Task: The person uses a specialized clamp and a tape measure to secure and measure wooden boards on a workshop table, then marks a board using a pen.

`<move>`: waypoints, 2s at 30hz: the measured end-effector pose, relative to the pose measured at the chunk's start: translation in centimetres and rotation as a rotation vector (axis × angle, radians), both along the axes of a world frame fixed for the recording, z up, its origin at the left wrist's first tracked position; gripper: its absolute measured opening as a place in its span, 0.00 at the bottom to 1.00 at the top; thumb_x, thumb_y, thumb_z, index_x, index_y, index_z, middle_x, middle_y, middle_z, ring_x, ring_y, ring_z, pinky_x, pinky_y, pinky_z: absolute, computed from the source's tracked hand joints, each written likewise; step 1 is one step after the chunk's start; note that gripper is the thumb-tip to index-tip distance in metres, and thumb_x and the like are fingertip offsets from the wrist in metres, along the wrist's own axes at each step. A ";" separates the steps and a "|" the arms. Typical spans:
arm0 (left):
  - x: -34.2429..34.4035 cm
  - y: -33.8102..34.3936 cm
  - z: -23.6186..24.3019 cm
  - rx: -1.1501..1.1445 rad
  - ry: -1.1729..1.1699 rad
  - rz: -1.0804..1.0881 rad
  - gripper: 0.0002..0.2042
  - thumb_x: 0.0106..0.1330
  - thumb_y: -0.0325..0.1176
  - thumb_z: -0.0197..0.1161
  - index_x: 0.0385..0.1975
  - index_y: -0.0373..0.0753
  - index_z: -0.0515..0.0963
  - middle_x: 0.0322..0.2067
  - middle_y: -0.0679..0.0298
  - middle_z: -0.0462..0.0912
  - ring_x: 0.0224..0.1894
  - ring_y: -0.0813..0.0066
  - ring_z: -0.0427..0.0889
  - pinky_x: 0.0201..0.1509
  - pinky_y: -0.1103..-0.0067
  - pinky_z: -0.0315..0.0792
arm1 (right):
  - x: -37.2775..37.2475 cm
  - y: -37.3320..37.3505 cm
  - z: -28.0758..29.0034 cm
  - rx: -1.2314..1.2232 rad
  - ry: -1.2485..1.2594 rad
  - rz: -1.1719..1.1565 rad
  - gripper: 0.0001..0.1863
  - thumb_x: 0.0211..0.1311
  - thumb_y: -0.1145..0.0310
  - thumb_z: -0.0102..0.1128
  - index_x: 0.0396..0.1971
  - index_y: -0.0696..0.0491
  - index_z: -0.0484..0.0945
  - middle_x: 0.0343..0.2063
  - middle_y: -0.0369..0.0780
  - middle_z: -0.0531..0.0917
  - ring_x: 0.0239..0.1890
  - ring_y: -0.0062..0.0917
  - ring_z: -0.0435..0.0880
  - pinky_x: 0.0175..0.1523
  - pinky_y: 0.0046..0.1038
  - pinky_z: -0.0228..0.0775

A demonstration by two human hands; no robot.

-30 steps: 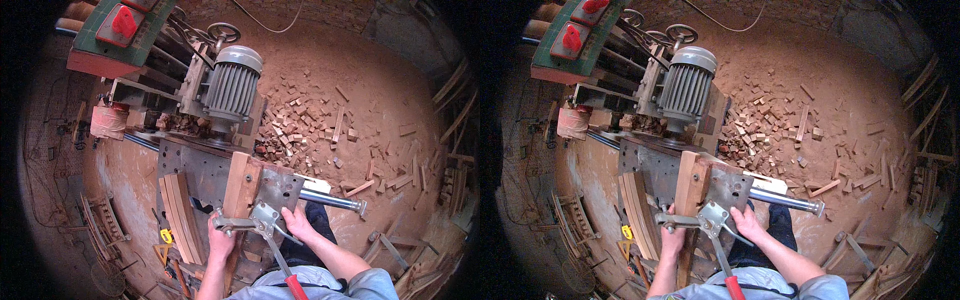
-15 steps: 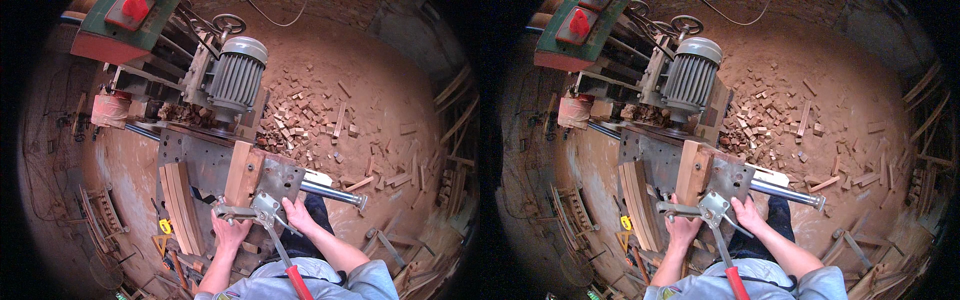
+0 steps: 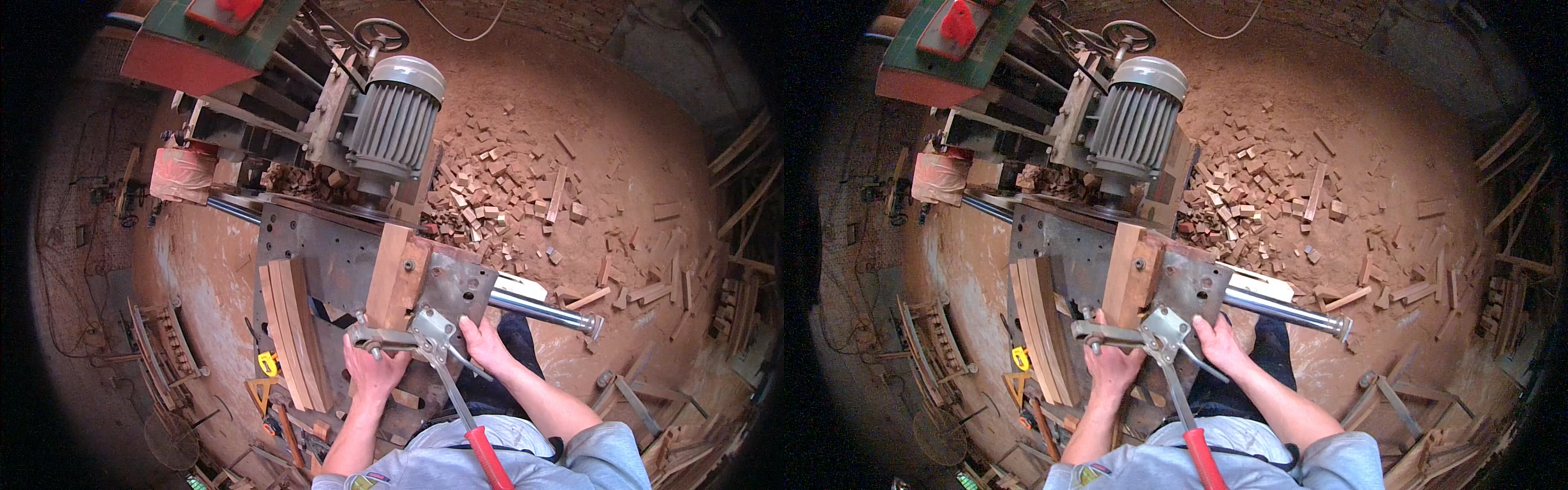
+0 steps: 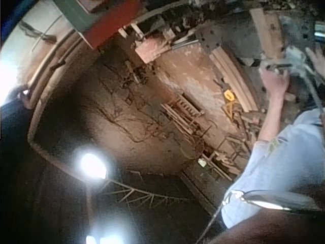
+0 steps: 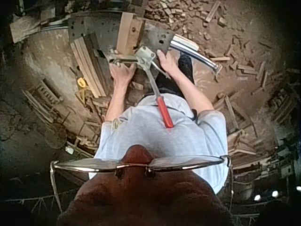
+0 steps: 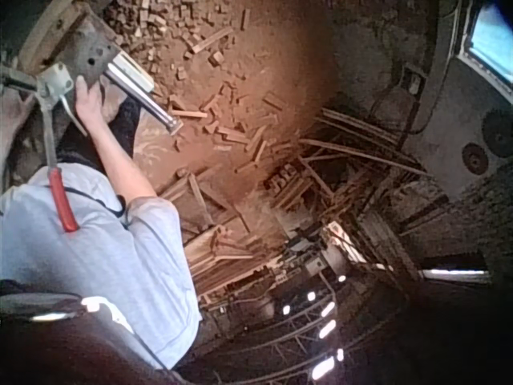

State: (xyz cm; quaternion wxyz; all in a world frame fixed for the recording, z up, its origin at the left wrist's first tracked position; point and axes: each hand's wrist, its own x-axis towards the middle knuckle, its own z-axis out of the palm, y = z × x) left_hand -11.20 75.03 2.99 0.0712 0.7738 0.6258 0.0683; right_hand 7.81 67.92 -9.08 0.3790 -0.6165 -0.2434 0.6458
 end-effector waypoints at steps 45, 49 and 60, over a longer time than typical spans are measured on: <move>-4.0 0.0 -2.3 -0.131 -0.181 0.103 0.23 0.61 0.28 0.66 0.59 0.39 0.79 0.45 0.55 0.85 0.51 0.54 0.81 0.61 0.62 0.70 | 1.4 0.1 3.1 0.014 -0.091 -0.017 0.32 0.76 0.47 0.49 0.64 0.61 0.73 0.58 0.54 0.82 0.66 0.45 0.77 0.71 0.41 0.66; -4.1 0.4 -2.5 -0.138 -0.233 0.185 0.22 0.58 0.28 0.70 0.55 0.41 0.82 0.38 0.59 0.88 0.48 0.56 0.83 0.60 0.63 0.70 | 1.3 -0.2 1.8 -0.020 -0.055 0.020 0.33 0.75 0.47 0.50 0.64 0.61 0.73 0.58 0.55 0.82 0.66 0.46 0.77 0.71 0.41 0.65; -4.9 0.4 -4.6 -0.168 -0.481 0.351 0.23 0.51 0.33 0.77 0.50 0.41 0.86 0.39 0.61 0.90 0.46 0.57 0.83 0.61 0.65 0.70 | 1.1 -0.6 0.7 0.047 -0.038 0.009 0.33 0.75 0.45 0.49 0.63 0.60 0.73 0.59 0.55 0.81 0.66 0.46 0.77 0.71 0.41 0.66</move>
